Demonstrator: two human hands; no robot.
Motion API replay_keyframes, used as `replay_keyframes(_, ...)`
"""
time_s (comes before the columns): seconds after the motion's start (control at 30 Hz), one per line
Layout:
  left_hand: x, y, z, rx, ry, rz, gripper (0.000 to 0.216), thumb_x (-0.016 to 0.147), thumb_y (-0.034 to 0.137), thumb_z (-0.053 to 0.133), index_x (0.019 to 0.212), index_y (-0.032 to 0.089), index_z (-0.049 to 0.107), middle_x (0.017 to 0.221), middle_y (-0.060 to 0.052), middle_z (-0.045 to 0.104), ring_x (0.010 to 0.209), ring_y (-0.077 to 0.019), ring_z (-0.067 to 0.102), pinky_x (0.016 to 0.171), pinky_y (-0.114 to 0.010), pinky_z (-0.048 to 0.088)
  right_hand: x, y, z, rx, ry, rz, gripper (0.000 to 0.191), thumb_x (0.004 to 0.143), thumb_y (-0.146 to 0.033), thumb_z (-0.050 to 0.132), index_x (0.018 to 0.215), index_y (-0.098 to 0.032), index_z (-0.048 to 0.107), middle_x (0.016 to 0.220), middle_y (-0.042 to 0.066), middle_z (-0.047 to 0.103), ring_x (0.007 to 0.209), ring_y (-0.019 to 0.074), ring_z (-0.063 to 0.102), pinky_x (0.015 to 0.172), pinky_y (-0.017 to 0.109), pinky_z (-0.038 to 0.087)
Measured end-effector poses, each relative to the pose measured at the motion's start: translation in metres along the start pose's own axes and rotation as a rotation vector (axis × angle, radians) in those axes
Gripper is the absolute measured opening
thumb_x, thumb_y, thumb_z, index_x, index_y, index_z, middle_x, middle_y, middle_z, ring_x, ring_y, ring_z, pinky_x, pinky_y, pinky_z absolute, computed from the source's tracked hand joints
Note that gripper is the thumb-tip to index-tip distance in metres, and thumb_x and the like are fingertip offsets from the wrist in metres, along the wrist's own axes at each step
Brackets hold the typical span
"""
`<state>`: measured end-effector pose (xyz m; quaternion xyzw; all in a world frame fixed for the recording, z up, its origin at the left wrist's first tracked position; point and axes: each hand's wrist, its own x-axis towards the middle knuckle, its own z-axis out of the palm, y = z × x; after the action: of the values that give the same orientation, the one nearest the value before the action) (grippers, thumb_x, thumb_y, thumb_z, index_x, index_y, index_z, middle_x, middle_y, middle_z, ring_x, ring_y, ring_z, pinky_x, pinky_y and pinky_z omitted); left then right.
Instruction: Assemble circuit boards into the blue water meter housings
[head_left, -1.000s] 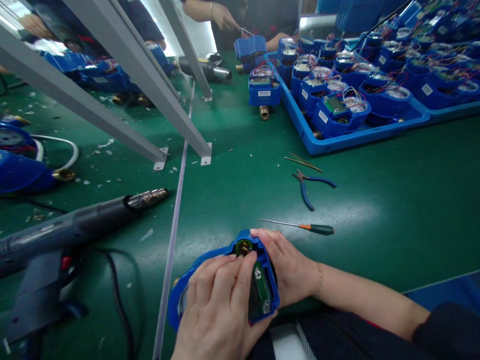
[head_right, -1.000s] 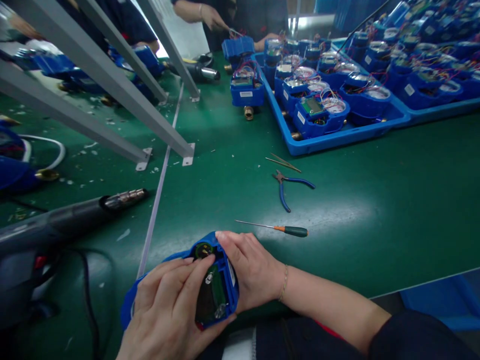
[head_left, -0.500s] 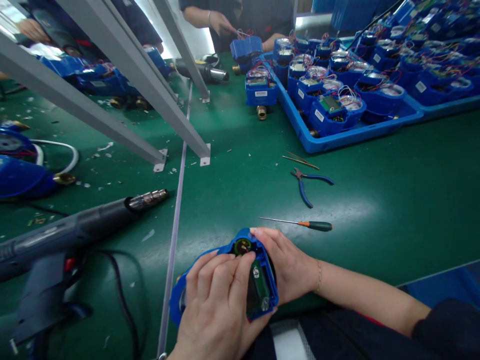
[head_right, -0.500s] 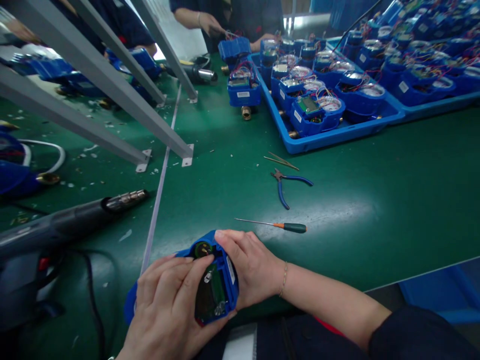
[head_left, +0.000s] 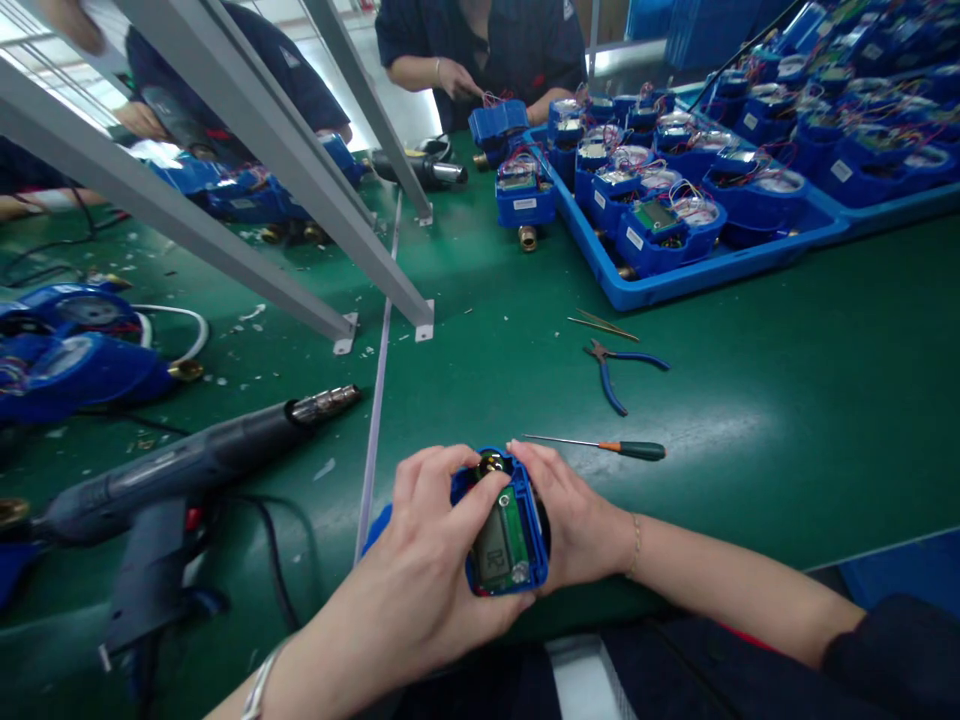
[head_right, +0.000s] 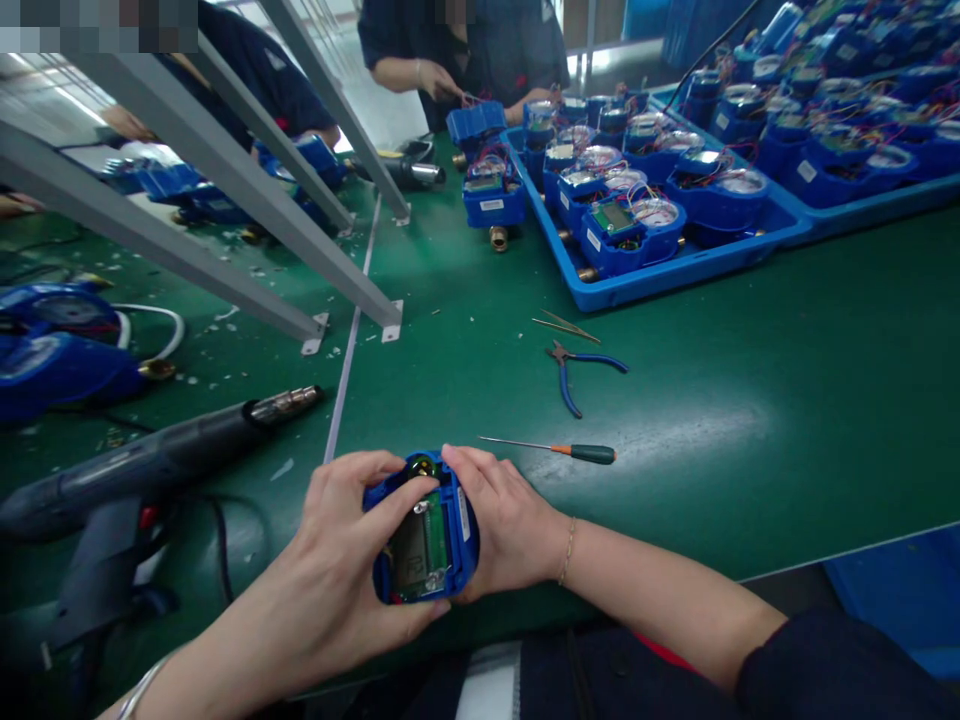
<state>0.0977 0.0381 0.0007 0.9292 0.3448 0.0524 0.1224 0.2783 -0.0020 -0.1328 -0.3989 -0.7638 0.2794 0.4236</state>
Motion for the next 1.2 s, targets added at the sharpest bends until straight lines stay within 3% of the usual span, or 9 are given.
replay_keyframes(0.17, 0.002, -0.010, -0.002, 0.018, -0.182, 0.024, 0.070, 0.069, 0.037, 0.074, 0.130, 0.014, 0.048, 0.154, -0.025, 0.029, 0.134, -0.0366, 0.045, 0.101, -0.048, 0.052, 0.003, -0.002, 0.000, 0.007, 0.016, 0.010, 0.141, 0.052, -0.057, 0.085, 0.154, -0.015, -0.003, 0.144, 0.023, 0.032, 0.131, 0.0377, 0.039, 0.103, 0.050, 0.045)
replay_keyframes(0.4, 0.017, -0.020, -0.008, -0.028, -0.249, 0.127, 0.069, 0.067, 0.038, 0.072, 0.126, 0.011, 0.049, 0.136, -0.022, 0.058, 0.138, -0.0337, 0.043, 0.104, -0.047, 0.051, 0.004, -0.002, 0.001, 0.041, 0.004, 0.046, 0.141, 0.051, -0.057, 0.085, 0.153, -0.017, -0.004, 0.146, 0.021, 0.030, 0.135, 0.0375, 0.034, 0.107, 0.050, 0.041)
replay_keyframes(0.57, 0.021, -0.019, -0.010, -0.071, -0.241, 0.121, 0.059, 0.065, 0.034, 0.072, 0.119, 0.016, 0.053, 0.132, -0.016, 0.063, 0.137, -0.0323, 0.046, 0.102, -0.043, 0.053, 0.002, -0.002, 0.001, 0.068, -0.017, 0.052, 0.138, 0.055, -0.055, 0.084, 0.153, -0.017, -0.006, 0.147, 0.022, 0.027, 0.137, 0.0380, 0.032, 0.108, 0.053, 0.040)
replay_keyframes(0.77, 0.023, -0.022, -0.010, -0.082, -0.264, 0.102, 0.062, 0.068, 0.040, 0.073, 0.121, 0.015, 0.051, 0.131, -0.018, 0.063, 0.139, -0.0312, 0.043, 0.104, -0.042, 0.050, 0.004, 0.000, 0.002, 0.057, -0.001, 0.063, 0.138, 0.055, -0.056, 0.084, 0.154, -0.015, -0.003, 0.147, 0.022, 0.029, 0.137, 0.0370, 0.032, 0.108, 0.051, 0.041)
replay_keyframes(0.9, 0.016, -0.024, -0.009, -0.033, -0.250, 0.110, 0.071, 0.071, 0.046, 0.075, 0.128, 0.015, 0.047, 0.144, -0.021, 0.051, 0.142, -0.0328, 0.037, 0.106, -0.046, 0.047, 0.002, 0.002, 0.001, 0.022, -0.009, 0.047, 0.142, 0.057, -0.060, 0.084, 0.154, -0.014, -0.007, 0.150, 0.023, 0.026, 0.140, 0.0373, 0.030, 0.111, 0.051, 0.038)
replay_keyframes(1.03, -0.002, -0.032, -0.006, 0.095, -0.238, 0.112, 0.112, 0.058, 0.060, 0.082, 0.147, 0.015, 0.031, 0.157, -0.027, 0.026, 0.143, -0.0415, 0.032, 0.109, -0.060, 0.038, -0.001, 0.005, -0.001, -0.017, -0.052, 0.040, 0.145, 0.058, -0.060, 0.085, 0.153, -0.018, -0.016, 0.155, 0.023, 0.021, 0.144, 0.0373, 0.024, 0.112, 0.052, 0.035)
replay_keyframes(1.1, -0.013, -0.039, -0.003, 0.117, -0.210, 0.065, 0.115, 0.062, 0.061, 0.080, 0.151, 0.016, 0.023, 0.157, -0.028, 0.025, 0.142, -0.0416, 0.034, 0.110, -0.061, 0.037, -0.001, 0.006, -0.002, -0.028, -0.080, 0.052, 0.146, 0.059, -0.063, 0.084, 0.153, -0.019, -0.018, 0.156, 0.022, 0.018, 0.145, 0.0367, 0.022, 0.113, 0.053, 0.034)
replay_keyframes(1.2, -0.026, -0.045, 0.005, 0.074, -0.148, -0.008, 0.099, 0.075, 0.065, 0.067, 0.150, 0.014, 0.025, 0.154, -0.026, 0.035, 0.138, -0.0378, 0.042, 0.108, -0.056, 0.041, 0.002, 0.003, -0.007, -0.046, -0.112, 0.071, 0.145, 0.062, -0.066, 0.081, 0.151, -0.020, -0.023, 0.158, 0.023, 0.015, 0.146, 0.0364, 0.019, 0.114, 0.056, 0.030)
